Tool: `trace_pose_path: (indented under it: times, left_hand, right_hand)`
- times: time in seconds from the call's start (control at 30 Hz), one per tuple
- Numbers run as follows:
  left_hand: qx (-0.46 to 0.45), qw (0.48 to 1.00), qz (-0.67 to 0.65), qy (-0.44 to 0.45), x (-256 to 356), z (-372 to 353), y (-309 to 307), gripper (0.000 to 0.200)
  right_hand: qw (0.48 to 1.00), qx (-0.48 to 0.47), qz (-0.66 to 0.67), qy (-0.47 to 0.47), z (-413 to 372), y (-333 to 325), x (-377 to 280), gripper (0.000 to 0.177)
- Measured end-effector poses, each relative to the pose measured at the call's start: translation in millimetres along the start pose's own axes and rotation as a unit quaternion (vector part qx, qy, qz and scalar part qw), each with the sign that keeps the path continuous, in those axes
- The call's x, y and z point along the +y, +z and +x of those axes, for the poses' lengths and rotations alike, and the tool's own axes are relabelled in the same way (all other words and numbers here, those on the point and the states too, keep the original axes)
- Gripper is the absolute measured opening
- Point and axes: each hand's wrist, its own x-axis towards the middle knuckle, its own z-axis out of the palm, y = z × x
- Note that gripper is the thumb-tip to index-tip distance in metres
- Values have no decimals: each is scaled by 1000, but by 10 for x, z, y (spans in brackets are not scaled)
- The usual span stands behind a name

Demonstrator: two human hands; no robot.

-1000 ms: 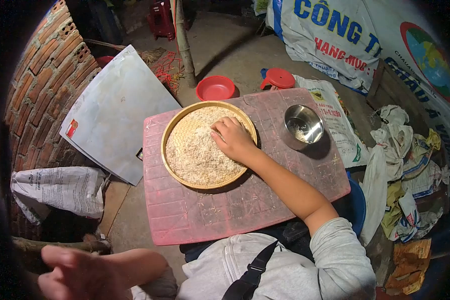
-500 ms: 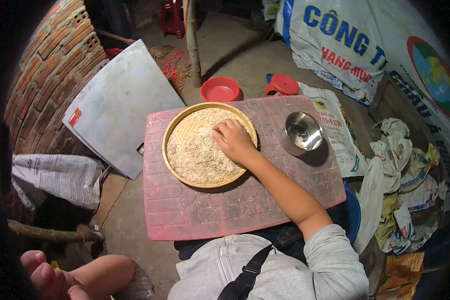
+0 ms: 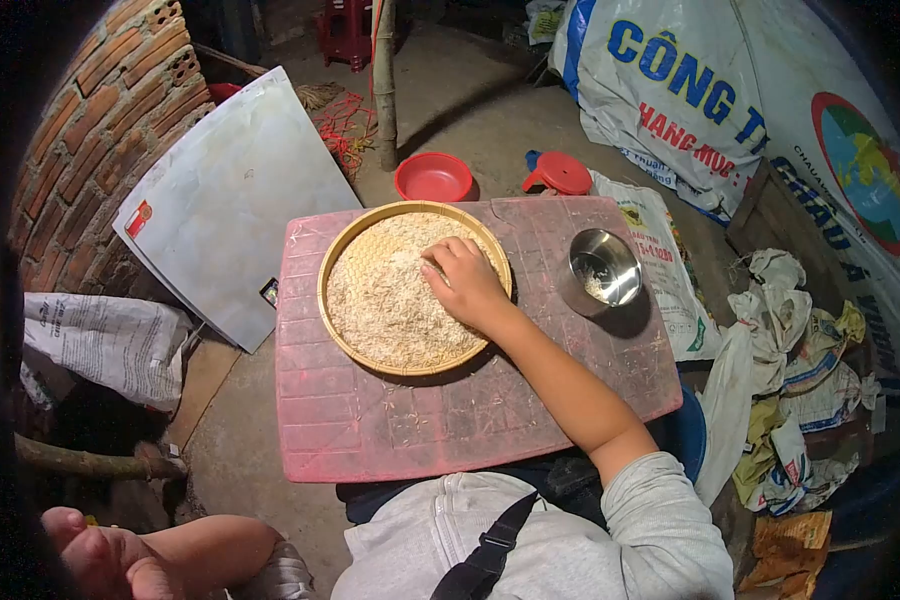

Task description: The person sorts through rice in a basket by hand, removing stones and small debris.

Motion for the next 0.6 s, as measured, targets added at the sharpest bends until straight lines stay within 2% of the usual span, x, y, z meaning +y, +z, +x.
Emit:
trace_pose_path:
  times: [0.07,0.1,0.17,0.23,0.3,0.33,0.37,0.4,0.43,0.47,0.5,0.53,0.57,0.6]
  left_hand:
    - [-62,996,-65,17,-37,-45,-148,17]
    - [-60,996,-64,13,61,-33,-89,17]
    - [-63,971,128,-190,343,135,158,17]
    - [-84,966,102,-224,190,201,200,18]
    - [-65,996,50,-31,-144,11,122,13]
    - [-57,996,23,67,-217,-39,100,18]
    - [-59,996,25,66,-146,-109,178,18]
    - [94,995,35,11,-11,-232,344,31]
    - [245,968,43,-42,67,-321,481,48]
    - [344,935,47,-67,43,-212,636,65]
    - [364,909,132,-155,249,-286,685,56]
    - [397,883,129,-215,403,-419,723,31]
    - [428,852,125,-274,492,-552,794,16]
    - [428,853,123,-273,461,-624,950,16]
  right_hand:
    - [1000,-3,-6,4,3,10,-14,24]
    - [1000,-5,-10,6,5,9,-14,24]
    - [1000,-10,-15,1,12,5,-19,24]
    - [1000,-12,-20,-2,14,8,-37,24]
    - [1000,-10,-19,3,20,-4,-45,25]
    - [1000,-9,-19,2,19,-4,-33,25]
    - [1000,-9,-23,0,18,4,-20,25]
    - [1000,-9,-26,-3,23,12,-13,25]
    - [1000,-8,-24,-5,26,5,-11,25]
    - [1000,-12,-23,-2,25,-5,-14,25]
    - [1000,-15,-22,2,27,2,-17,25]
    - [1000,-13,-19,2,27,14,-13,25]
    - [1000,-14,-17,2,25,14,-6,25]
    - [1000,-15,-16,1,21,7,0,25]
